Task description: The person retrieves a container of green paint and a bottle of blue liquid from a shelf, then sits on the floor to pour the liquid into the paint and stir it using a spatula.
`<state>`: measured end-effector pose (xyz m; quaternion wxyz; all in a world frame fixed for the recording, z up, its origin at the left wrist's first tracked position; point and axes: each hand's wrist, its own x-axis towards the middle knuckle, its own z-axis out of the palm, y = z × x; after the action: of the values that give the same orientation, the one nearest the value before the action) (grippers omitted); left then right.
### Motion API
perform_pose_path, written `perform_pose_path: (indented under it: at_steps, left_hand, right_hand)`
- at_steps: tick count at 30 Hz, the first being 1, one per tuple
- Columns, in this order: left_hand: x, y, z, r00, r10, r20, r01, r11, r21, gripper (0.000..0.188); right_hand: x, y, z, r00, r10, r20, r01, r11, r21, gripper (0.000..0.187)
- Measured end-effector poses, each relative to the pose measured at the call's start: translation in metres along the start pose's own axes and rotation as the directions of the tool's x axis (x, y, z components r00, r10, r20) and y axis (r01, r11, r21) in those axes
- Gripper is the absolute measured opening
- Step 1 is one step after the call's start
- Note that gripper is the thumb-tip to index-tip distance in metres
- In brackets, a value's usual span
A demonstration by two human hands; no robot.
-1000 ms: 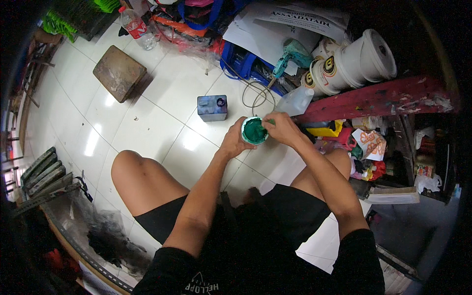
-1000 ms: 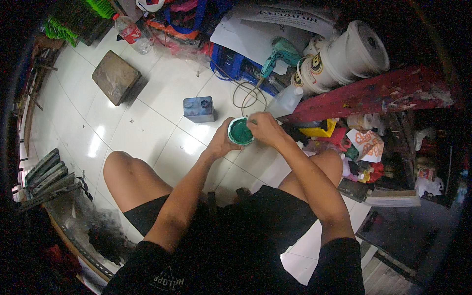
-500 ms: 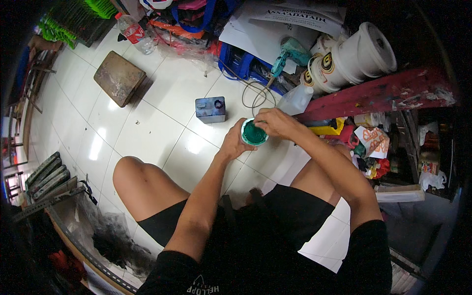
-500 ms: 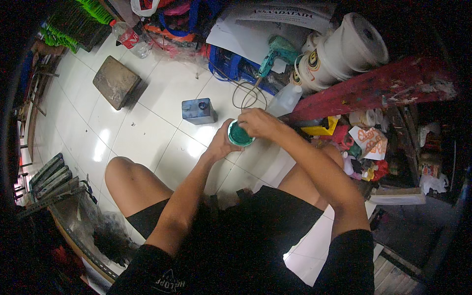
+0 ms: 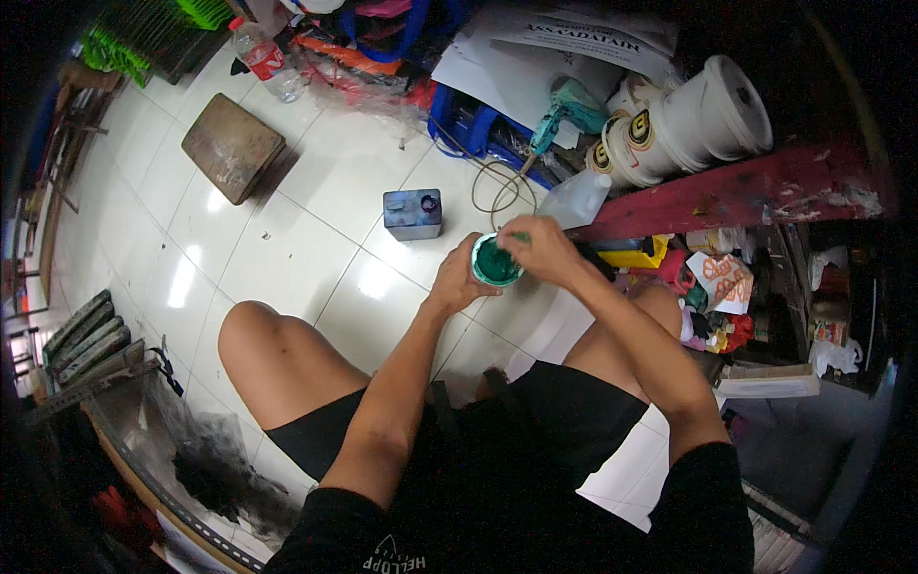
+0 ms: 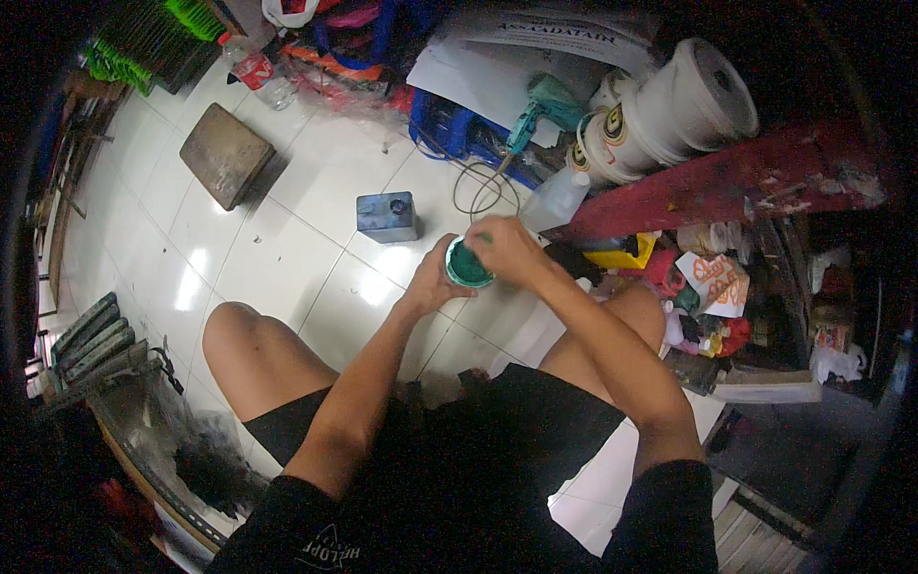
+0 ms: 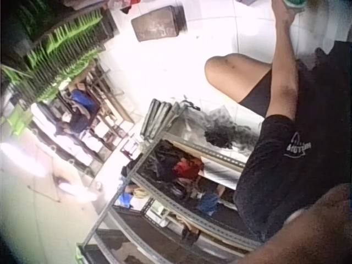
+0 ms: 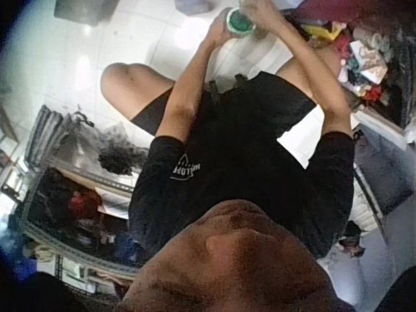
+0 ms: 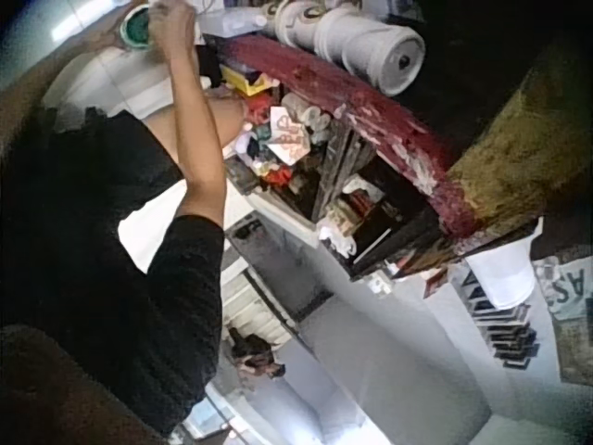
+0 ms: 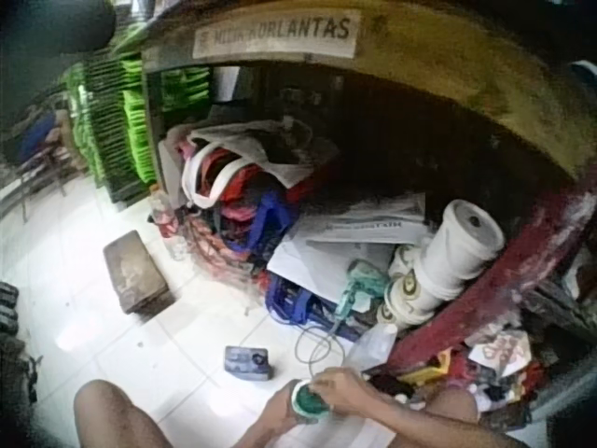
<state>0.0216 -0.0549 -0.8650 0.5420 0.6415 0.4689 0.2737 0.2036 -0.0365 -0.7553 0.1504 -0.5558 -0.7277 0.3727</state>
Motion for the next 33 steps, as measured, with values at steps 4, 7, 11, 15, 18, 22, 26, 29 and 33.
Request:
perform_pose_path:
  at_steps: [4,7,11,15,18,22,26,29,33]
  left_hand:
    - [0.001,-0.002,0.006,0.999,-0.005,0.042,0.006,1.000,-0.009,0.093]
    - [-0.001,-0.002,-0.002,0.999,-0.013,0.039,0.013,1.000,0.004,0.094]
    - [-0.003,-0.006,0.003,0.999,-0.027,0.034,0.026,0.999,0.030,0.096]
    - [-0.010,-0.017,0.012,0.994,0.066,-0.092,-0.062,0.997,0.037,0.094]
    - [-0.009,-0.022,0.009,0.994,0.070,-0.089,-0.067,0.997,0.031,0.096]
    - [-0.006,-0.024,0.012,0.988,0.103,-0.114,-0.098,0.994,0.055,0.094]
    - [-0.005,-0.029,0.015,0.986,0.116,-0.124,-0.109,0.992,0.065,0.095]
    - [-0.006,-0.028,0.013,0.989,0.095,-0.116,-0.086,0.994,0.074,0.095]
    - [-0.003,-0.033,0.014,0.990,0.084,-0.115,-0.073,0.993,0.097,0.093]
  right_hand:
    - [0.003,0.021,-0.006,0.992,0.017,0.125,0.005,0.986,-0.170,0.021]
    - [0.009,0.004,-0.008,0.996,-0.022,0.085,0.031,0.995,-0.098,0.018]
    - [-0.008,0.016,0.002,0.946,-0.071,0.315,0.135,0.973,-0.186,0.017]
    - [-0.002,0.027,-0.015,0.863,-0.295,0.410,0.435,0.847,-0.306,0.033]
    - [-0.020,0.023,0.003,0.834,-0.093,0.543,0.277,0.922,-0.269,0.033]
    - [-0.002,0.017,-0.012,0.914,-0.359,0.188,0.390,0.906,-0.163,0.028]
    - [-0.022,0.012,0.000,0.899,-0.169,0.404,0.254,0.953,-0.167,0.030]
    - [-0.004,0.010,-0.012,0.934,-0.323,0.156,0.346,0.926,-0.155,0.032]
    - [-0.021,0.011,0.004,0.865,-0.155,0.477,0.278,0.940,-0.199,0.035]
